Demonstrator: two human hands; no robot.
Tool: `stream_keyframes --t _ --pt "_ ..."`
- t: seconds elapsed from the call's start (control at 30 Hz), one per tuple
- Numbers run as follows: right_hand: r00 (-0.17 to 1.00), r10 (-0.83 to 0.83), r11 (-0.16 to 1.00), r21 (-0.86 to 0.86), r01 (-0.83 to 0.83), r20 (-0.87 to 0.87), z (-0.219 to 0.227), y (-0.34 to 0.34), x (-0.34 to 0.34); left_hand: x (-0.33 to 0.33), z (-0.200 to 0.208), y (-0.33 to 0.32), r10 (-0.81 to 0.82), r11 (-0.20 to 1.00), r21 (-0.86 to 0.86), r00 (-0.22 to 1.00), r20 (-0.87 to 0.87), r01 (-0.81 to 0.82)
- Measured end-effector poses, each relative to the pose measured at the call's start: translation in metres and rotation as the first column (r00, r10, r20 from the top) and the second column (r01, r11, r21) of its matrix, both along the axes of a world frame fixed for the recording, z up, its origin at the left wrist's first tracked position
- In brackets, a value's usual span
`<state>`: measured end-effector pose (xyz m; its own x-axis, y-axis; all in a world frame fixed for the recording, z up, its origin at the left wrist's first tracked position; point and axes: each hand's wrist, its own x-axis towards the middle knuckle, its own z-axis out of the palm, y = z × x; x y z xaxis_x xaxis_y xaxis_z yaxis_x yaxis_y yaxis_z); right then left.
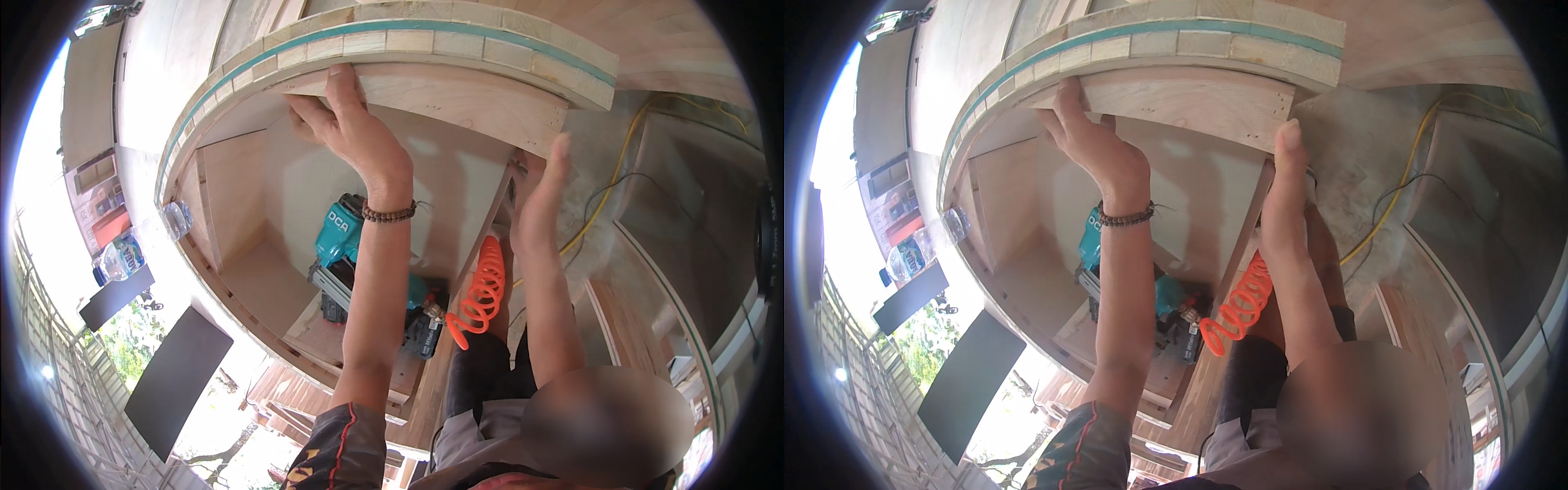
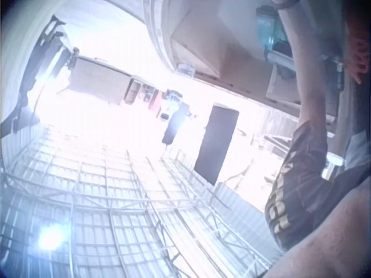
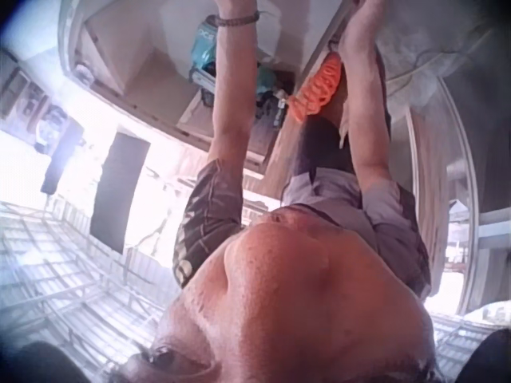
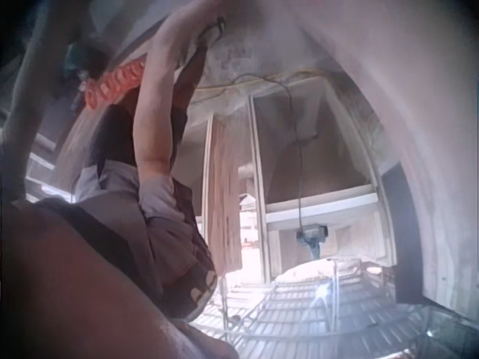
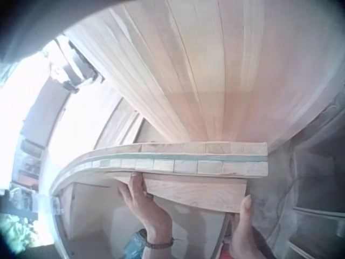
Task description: The person uses a cordless drill to fasten screws into a curved wooden structure. They then pick up a small wooden block and position it against the curved frame, securing it in place with a nail gun.
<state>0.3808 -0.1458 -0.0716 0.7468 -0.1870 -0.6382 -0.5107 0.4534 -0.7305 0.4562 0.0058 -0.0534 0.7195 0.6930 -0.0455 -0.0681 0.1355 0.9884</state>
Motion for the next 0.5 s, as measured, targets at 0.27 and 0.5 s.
stream_keyframes --t 0.27,0.5 --pt "0.999 0.039 0.998 0.048 -0.040 0.025 0.014 -0.003 0.002 -0.002 -0.002 0.000 -0.007 1.000 0.001 1.000 -0.021 0.007" --pt "0.996 0.041 0.998 0.042 -0.044 0.075 0.008 -0.002 0.001 -0.003 0.001 0.001 0.001 0.999 -0.038 1.000 0.010 0.000"
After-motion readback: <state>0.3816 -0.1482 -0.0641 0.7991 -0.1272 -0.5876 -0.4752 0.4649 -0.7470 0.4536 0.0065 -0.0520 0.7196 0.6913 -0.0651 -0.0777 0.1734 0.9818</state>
